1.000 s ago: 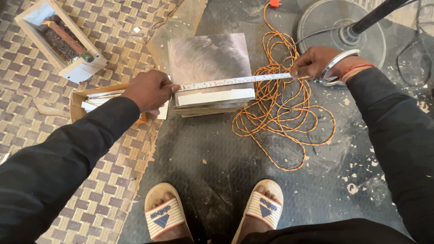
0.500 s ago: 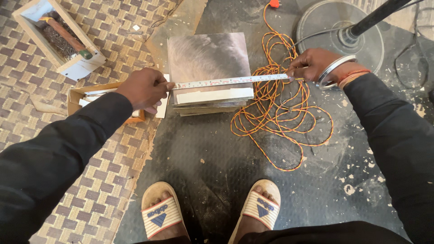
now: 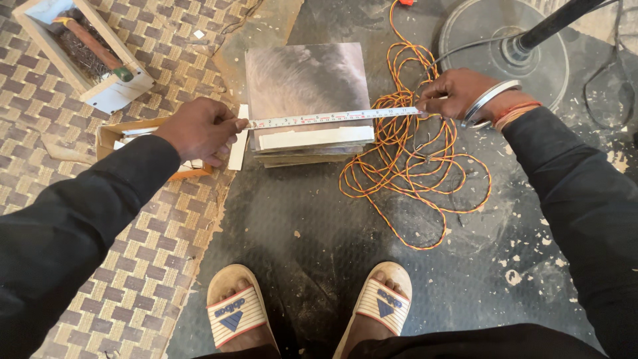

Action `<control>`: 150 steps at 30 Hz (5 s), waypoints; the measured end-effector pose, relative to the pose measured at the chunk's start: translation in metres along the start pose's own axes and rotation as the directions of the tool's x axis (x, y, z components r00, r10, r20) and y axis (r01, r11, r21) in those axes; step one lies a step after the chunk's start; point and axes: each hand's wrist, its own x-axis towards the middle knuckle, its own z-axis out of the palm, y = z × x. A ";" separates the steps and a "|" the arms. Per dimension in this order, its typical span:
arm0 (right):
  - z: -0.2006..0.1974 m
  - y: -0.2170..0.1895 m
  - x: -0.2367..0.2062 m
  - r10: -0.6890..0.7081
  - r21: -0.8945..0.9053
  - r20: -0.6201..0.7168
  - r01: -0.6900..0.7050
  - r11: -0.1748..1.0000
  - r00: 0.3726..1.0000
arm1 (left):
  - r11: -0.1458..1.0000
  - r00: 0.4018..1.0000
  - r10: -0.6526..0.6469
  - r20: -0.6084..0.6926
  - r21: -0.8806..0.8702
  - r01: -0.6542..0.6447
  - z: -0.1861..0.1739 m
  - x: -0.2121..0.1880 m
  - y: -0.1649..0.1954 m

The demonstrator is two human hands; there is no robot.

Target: The person sits on the floor and measures white strips with a tape measure, cuts them with scissors, and stacks the cut strips on a metal square. They then gather the stacked strips and place them into a cardboard box with other strips.

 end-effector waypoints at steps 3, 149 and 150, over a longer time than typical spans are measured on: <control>0.002 0.002 0.003 -0.059 0.015 -0.017 0.059 0.998 0.998 | 1.000 1.000 0.020 -0.017 0.010 -0.020 -0.001 -0.001 0.000; 0.106 -0.216 -0.075 0.074 0.902 0.322 -0.330 0.279 0.944 | 0.614 0.463 0.787 -0.409 0.444 -0.652 0.031 0.154 0.070; 0.107 -0.215 -0.075 0.071 0.901 0.323 -0.330 0.282 0.944 | 0.609 0.453 0.790 -0.412 0.448 -0.655 0.032 0.153 0.069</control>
